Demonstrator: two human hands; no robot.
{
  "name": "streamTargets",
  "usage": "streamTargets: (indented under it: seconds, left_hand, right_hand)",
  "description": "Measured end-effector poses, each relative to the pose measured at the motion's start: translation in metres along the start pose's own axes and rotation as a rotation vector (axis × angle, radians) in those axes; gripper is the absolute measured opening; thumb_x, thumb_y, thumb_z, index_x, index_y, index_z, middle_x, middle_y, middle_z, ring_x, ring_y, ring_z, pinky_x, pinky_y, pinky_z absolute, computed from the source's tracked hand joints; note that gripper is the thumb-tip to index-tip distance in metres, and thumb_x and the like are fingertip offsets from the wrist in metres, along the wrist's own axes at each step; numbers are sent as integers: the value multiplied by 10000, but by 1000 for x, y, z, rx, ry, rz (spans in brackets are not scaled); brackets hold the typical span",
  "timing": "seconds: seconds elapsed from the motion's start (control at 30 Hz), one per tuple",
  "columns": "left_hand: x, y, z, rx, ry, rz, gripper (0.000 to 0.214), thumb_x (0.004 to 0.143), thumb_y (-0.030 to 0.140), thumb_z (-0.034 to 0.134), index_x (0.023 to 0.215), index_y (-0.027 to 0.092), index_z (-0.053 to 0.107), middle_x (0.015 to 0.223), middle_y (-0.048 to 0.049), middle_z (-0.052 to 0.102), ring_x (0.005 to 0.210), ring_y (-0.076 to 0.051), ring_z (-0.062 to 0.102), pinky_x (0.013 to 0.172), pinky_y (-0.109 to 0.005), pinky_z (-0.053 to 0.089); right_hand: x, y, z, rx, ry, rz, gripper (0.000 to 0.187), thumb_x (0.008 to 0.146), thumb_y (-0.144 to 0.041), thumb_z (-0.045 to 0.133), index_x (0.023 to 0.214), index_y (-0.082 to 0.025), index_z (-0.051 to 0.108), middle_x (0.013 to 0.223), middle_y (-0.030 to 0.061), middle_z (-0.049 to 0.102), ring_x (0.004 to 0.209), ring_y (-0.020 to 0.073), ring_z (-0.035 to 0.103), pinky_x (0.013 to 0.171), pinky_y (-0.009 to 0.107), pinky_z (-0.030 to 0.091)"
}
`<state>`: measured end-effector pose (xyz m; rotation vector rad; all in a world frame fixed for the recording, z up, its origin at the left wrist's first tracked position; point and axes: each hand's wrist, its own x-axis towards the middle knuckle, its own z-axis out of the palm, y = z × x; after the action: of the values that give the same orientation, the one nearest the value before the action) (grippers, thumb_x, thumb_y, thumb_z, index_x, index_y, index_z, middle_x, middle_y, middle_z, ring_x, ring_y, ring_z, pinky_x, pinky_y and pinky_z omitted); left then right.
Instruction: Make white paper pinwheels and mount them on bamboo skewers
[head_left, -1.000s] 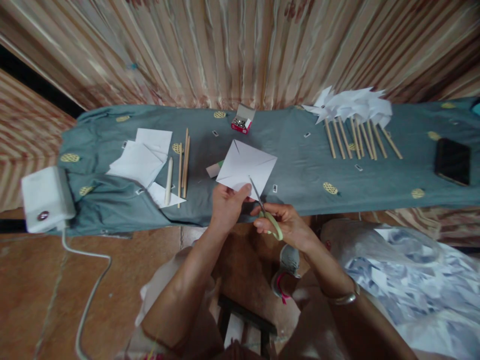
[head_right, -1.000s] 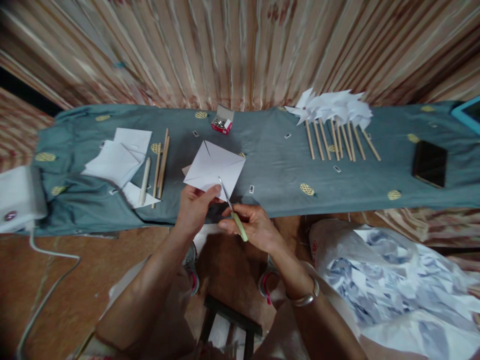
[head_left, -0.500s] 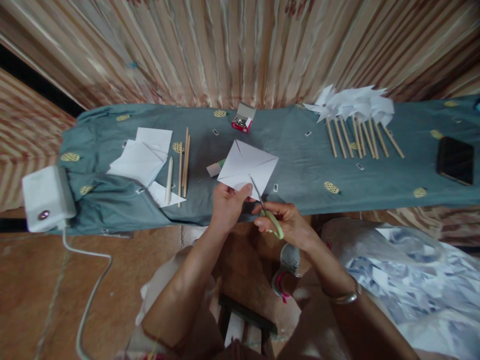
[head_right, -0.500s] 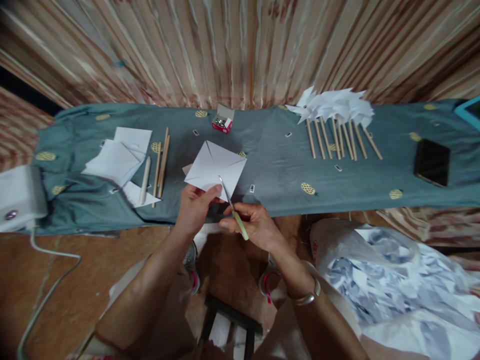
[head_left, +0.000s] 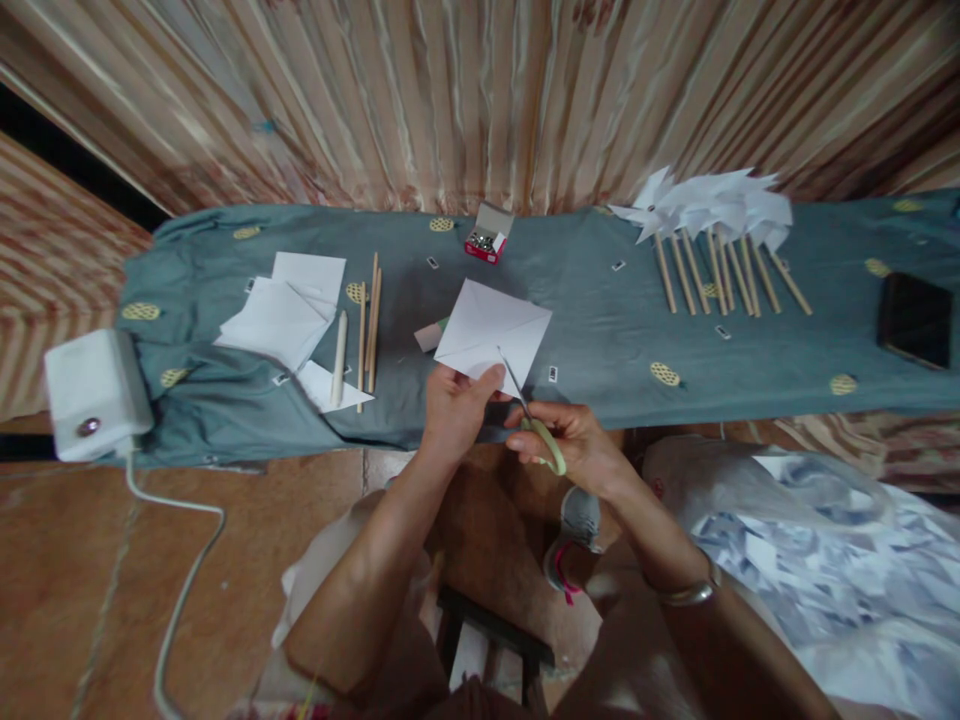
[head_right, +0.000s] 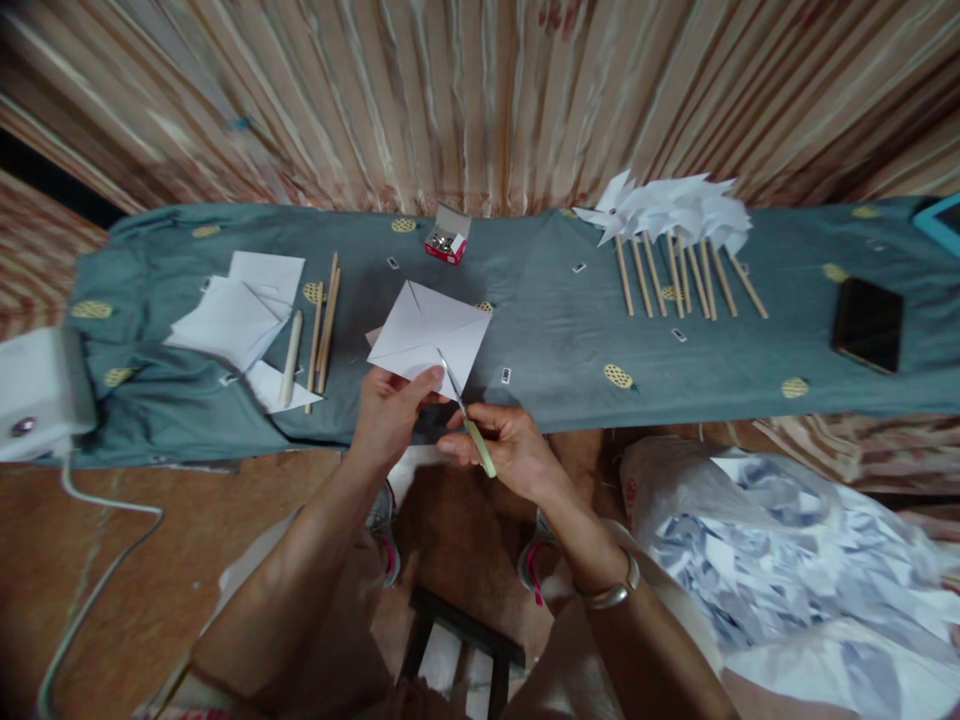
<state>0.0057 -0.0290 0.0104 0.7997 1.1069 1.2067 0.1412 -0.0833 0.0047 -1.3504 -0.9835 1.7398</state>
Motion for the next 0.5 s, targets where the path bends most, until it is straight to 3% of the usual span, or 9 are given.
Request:
streamTargets:
  seconds: [0.37, 0.5]
  left_hand:
    - [-1, 0, -1, 9, 4, 2, 316, 567, 321, 792, 797, 170, 636, 728, 0, 665, 589, -124, 594, 499, -225, 519]
    - [3, 2, -5, -8, 19, 8, 309, 581, 323, 793, 805, 169, 644, 776, -8, 678, 627, -126, 611, 532, -229, 529]
  right_hand:
    - [-1, 0, 1, -26, 3, -4, 430, 538, -496, 852, 764, -189, 653, 572, -50, 600, 512, 88, 524, 523, 228, 431]
    - [-3, 4, -5, -170, -31, -18, 416, 590, -492, 828, 818, -184, 665, 580, -56, 582, 524, 88, 510, 509, 215, 388]
